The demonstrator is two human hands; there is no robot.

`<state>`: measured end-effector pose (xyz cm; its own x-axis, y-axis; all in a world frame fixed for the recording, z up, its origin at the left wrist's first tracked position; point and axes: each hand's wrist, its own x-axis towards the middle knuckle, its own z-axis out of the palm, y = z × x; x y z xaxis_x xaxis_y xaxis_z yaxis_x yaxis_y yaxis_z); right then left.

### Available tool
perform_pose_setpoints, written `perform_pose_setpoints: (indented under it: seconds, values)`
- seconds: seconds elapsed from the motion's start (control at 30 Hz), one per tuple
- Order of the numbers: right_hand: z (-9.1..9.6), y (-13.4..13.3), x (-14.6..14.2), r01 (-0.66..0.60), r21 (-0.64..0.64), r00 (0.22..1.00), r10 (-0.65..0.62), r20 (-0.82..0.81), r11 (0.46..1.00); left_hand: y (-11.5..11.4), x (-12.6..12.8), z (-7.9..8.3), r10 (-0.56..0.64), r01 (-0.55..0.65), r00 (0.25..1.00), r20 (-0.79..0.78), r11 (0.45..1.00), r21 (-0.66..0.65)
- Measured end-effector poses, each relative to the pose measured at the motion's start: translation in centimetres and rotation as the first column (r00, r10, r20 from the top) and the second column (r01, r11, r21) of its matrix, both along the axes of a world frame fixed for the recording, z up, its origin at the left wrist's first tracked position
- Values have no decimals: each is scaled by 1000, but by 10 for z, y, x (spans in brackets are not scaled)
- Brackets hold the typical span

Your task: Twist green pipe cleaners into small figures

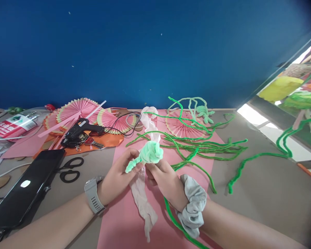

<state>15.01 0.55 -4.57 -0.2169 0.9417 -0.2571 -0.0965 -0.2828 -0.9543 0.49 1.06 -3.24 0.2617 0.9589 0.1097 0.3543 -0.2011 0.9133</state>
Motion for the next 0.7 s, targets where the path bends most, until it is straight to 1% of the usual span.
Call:
perform_pose_setpoints:
  seconds: [0.13,0.27,0.43,0.5,0.57,0.63,0.7]
  values:
    - [-2,1,-1,-55,-30,995,52,-81,998,-1,0,-2,31,-32,999,-22,999,-7]
    - [1,1,-1,-95,-80,975,77,-211,992,-2,-2,-3,11,-11,1000,-22,999,-30]
    - [7,2,0,-198,-187,921,117,-373,962,1,-7,-5,-6,7,999,-48,1000,28]
    - [9,3,1,-231,-209,906,132,-402,950,2,-7,-4,-24,27,998,-53,998,53]
    - [9,4,1,-240,-223,901,132,-413,945,3,-6,-2,-61,63,997,-57,997,49]
    - [9,4,1,-233,-222,902,126,-412,947,2,-4,1,-86,87,995,-58,996,18]
    - [8,4,0,-202,-211,915,107,-389,956,1,-2,3,-85,85,995,-55,996,-5]
